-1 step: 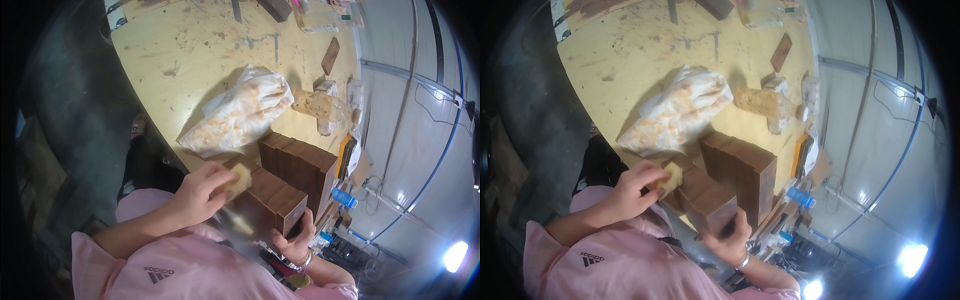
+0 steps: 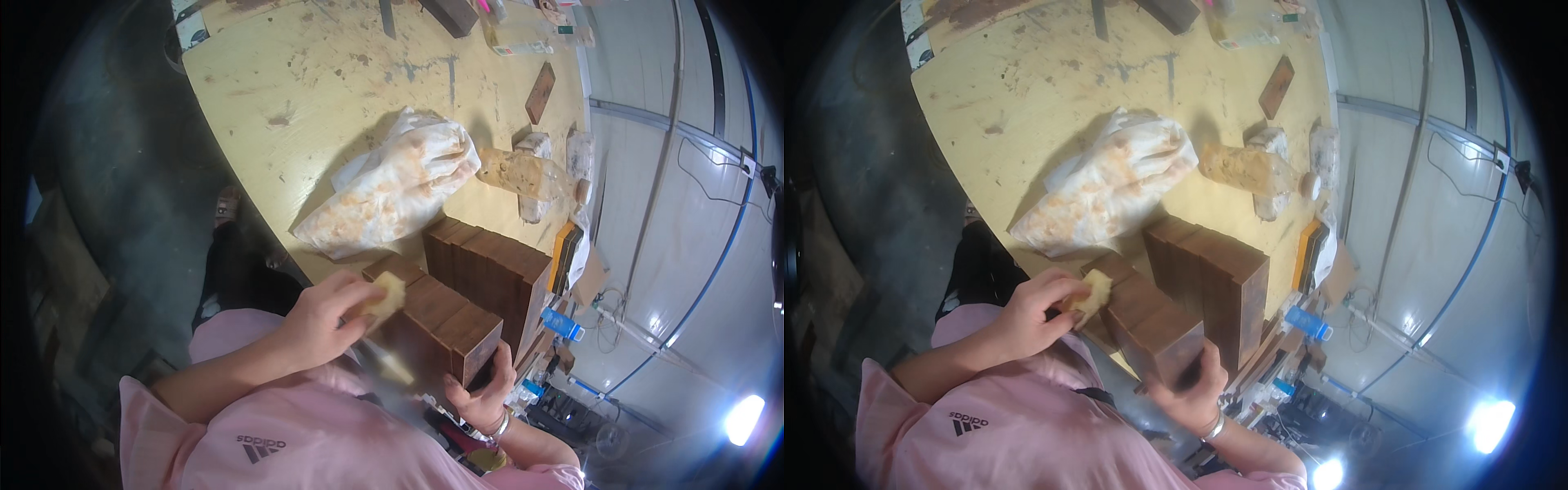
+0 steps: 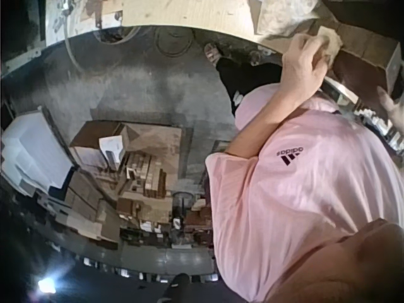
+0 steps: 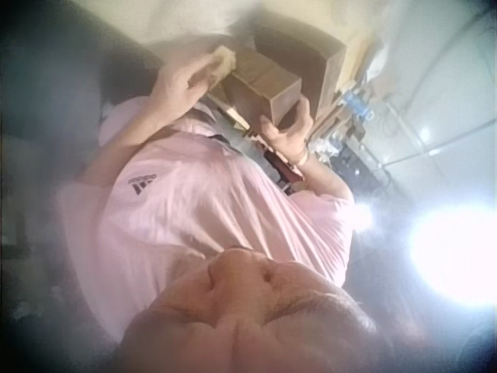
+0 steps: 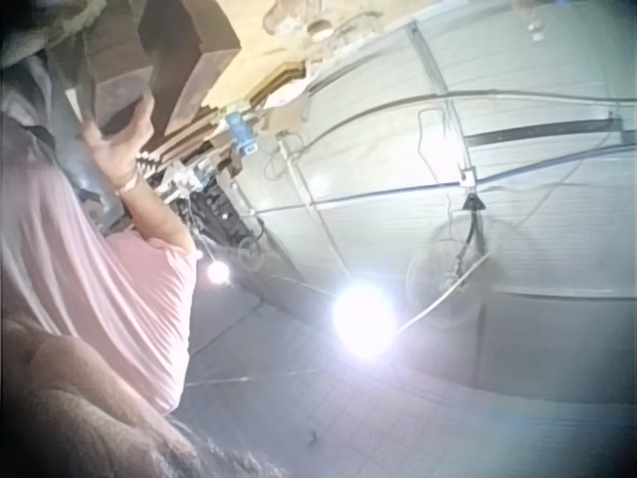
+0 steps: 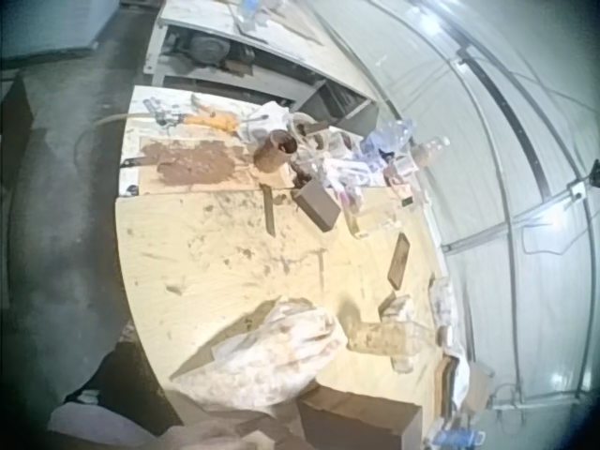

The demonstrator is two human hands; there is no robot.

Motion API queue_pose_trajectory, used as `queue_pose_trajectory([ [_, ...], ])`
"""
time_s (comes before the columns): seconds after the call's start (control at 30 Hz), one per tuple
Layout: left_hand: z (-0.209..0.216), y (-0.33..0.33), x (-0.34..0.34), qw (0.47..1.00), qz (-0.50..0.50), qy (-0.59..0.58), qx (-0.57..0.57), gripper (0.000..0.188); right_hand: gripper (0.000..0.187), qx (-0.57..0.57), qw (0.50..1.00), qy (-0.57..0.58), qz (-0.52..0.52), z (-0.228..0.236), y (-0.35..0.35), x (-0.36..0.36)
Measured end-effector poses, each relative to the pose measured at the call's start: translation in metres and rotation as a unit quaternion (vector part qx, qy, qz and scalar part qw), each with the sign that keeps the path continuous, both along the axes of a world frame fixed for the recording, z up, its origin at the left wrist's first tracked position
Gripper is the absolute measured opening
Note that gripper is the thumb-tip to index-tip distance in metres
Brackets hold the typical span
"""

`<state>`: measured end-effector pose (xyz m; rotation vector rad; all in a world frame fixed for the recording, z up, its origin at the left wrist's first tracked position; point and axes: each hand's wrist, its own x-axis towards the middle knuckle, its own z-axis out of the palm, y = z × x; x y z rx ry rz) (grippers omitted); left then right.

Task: The person wipes a wooden block with a sponge, then pours liquid from a bottle onto a cloth and wipes several more wooden blocks, stacking them together on a workbench.

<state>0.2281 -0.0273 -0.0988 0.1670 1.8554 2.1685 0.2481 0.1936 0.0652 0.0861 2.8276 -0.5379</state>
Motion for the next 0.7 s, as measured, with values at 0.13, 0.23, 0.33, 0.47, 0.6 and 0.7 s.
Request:
queue_pose_trajectory([
  [0.13,-0.021,-0.018,0.012,0.911,0.011,-0.299,0.282,0.029,0.071,0.004,1.000,0.002,-0.005,0.000,-0.001,0.000],
  [0.23,-0.022,-0.017,0.004,0.835,0.004,-0.384,0.393,0.029,0.072,-0.012,1.000,-0.009,-0.018,0.001,0.000,0.001],
  [0.33,-0.030,-0.004,0.009,0.776,-0.003,-0.412,0.478,0.033,0.066,-0.017,1.000,0.022,0.011,-0.001,0.001,-0.002],
  [0.47,-0.033,-0.001,0.005,0.778,-0.009,-0.398,0.486,0.037,0.065,-0.033,0.999,0.026,0.023,0.000,0.003,-0.003],
  [0.6,-0.040,-0.003,0.007,0.778,0.021,-0.391,0.491,0.040,0.073,-0.262,0.956,-0.117,-0.062,0.005,0.036,-0.009],
  [0.7,-0.032,-0.010,0.006,0.771,0.014,-0.379,0.511,0.042,0.082,-0.307,0.939,-0.076,-0.137,0.016,0.025,-0.013],
])
